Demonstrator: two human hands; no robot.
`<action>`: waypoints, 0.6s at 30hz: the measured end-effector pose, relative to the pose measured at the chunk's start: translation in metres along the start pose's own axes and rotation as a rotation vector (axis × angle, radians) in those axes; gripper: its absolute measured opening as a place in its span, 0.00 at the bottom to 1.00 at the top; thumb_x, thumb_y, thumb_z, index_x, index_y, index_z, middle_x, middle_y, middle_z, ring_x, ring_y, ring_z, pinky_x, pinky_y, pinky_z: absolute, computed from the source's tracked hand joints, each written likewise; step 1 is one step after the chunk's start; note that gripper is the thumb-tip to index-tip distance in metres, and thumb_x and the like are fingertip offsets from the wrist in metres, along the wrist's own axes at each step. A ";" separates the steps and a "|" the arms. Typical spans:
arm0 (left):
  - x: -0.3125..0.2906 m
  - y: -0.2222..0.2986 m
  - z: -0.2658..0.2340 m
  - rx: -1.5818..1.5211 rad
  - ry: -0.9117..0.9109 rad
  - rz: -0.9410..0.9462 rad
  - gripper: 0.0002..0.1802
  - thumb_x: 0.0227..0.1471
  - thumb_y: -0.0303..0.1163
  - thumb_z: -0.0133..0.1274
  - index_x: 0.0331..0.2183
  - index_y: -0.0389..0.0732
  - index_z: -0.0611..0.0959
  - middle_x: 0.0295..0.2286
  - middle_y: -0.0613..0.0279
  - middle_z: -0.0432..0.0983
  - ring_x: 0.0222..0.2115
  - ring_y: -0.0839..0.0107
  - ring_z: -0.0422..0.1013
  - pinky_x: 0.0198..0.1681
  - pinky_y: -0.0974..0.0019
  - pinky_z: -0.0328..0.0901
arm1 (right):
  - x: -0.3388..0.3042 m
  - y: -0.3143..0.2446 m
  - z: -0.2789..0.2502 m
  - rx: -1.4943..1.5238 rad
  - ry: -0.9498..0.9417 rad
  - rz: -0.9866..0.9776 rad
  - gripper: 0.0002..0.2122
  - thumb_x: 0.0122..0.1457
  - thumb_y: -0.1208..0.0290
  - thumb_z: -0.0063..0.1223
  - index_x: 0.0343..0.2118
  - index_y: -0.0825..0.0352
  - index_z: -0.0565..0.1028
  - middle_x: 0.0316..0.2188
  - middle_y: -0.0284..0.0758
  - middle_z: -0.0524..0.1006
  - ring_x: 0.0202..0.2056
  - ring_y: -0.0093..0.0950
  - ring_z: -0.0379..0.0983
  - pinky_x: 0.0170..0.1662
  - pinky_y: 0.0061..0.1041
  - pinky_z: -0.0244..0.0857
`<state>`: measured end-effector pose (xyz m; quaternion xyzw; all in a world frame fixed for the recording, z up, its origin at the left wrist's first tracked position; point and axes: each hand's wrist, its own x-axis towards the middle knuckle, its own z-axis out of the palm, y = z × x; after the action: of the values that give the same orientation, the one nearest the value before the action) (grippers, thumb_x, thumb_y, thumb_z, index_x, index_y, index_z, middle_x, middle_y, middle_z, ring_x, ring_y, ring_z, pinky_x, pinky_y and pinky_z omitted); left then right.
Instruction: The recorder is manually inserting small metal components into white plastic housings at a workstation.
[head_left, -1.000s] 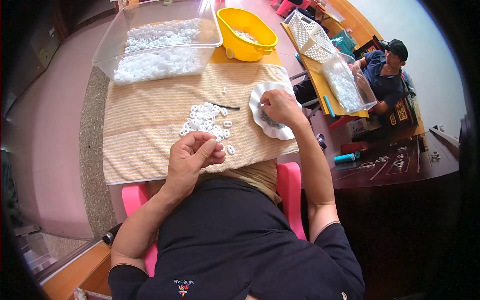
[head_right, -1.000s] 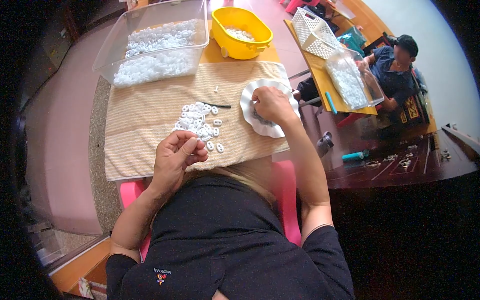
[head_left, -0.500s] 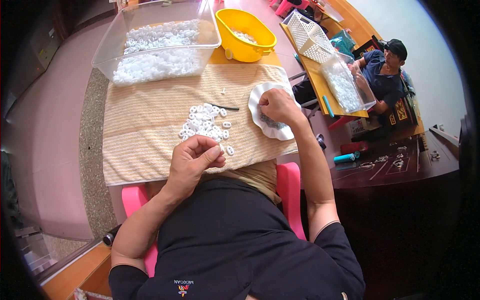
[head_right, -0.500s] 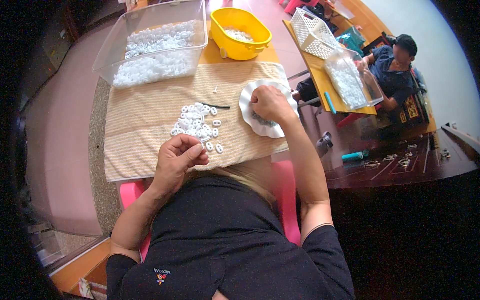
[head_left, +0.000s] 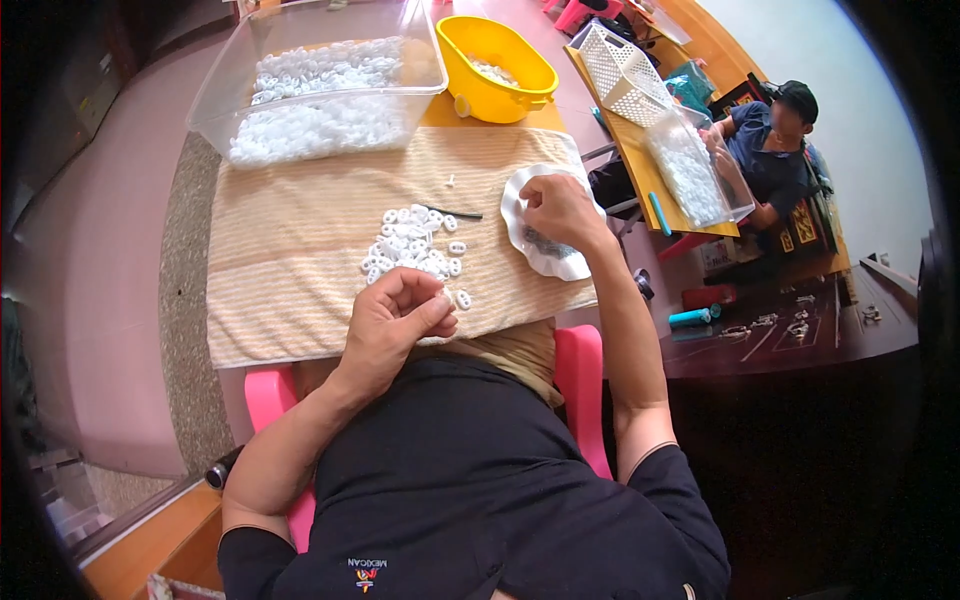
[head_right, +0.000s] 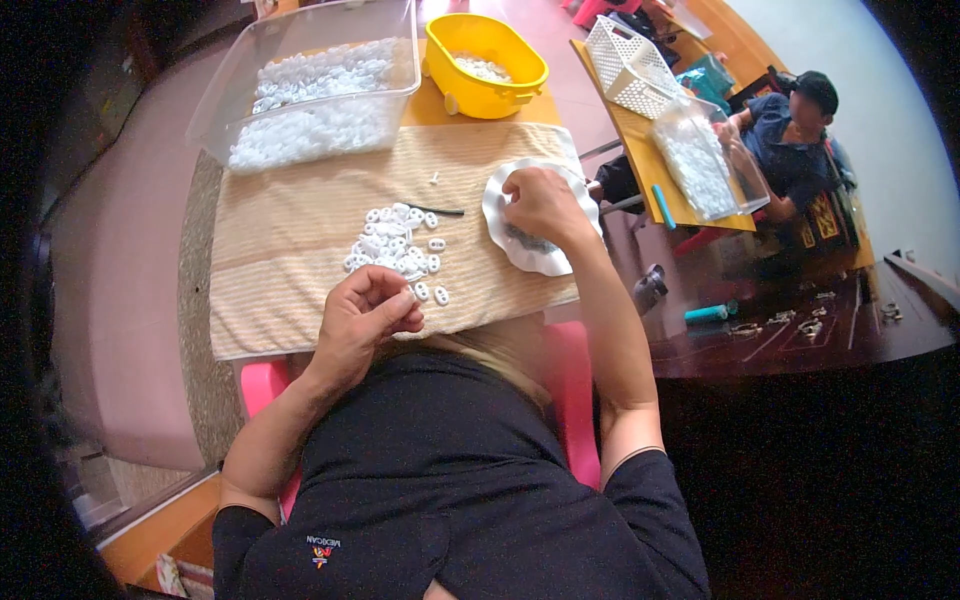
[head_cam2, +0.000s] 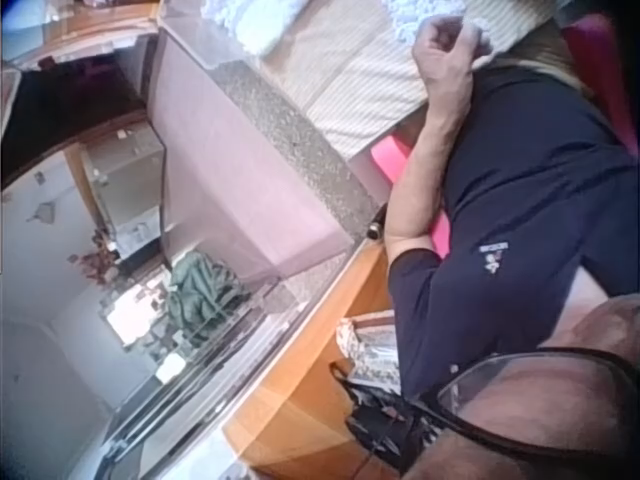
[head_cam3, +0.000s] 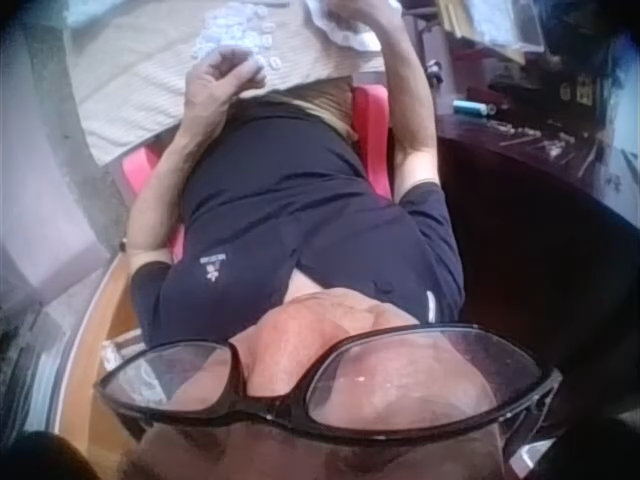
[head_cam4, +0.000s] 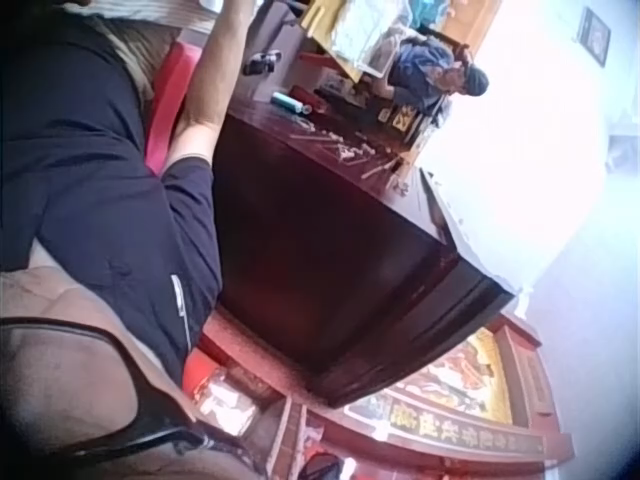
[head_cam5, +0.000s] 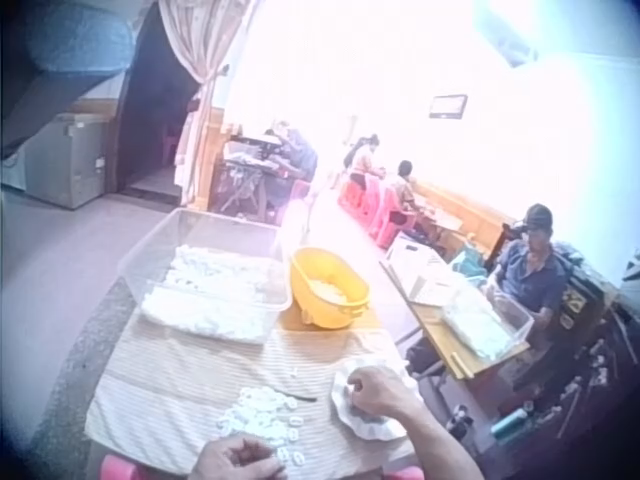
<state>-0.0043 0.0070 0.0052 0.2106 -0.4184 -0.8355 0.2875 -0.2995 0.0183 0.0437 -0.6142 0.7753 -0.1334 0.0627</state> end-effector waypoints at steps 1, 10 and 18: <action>0.000 0.001 0.001 0.000 0.006 -0.001 0.07 0.54 0.25 0.55 0.37 0.35 0.76 0.29 0.61 0.77 0.30 0.74 0.75 0.36 0.69 0.74 | -0.003 0.000 0.000 0.036 0.059 -0.017 0.09 0.43 0.77 0.53 0.28 0.72 0.79 0.24 0.43 0.78 0.28 0.36 0.76 0.35 0.30 0.69; 0.002 -0.001 -0.003 -0.053 0.077 -0.083 0.10 0.54 0.25 0.55 0.40 0.35 0.77 0.30 0.61 0.78 0.30 0.74 0.76 0.37 0.71 0.73 | -0.036 -0.002 0.010 0.462 0.117 -0.001 0.07 0.50 0.77 0.56 0.31 0.74 0.78 0.21 0.36 0.78 0.24 0.19 0.73 0.30 0.20 0.67; 0.003 0.000 -0.004 -0.117 0.088 -0.097 0.10 0.53 0.23 0.55 0.39 0.34 0.78 0.30 0.58 0.78 0.30 0.73 0.76 0.38 0.70 0.74 | -0.055 -0.035 0.023 0.842 -0.017 0.012 0.06 0.56 0.75 0.58 0.34 0.72 0.77 0.24 0.30 0.77 0.25 0.17 0.73 0.29 0.16 0.67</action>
<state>-0.0039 0.0026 0.0025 0.2500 -0.3453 -0.8612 0.2767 -0.2479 0.0616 0.0282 -0.5313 0.6561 -0.4333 0.3154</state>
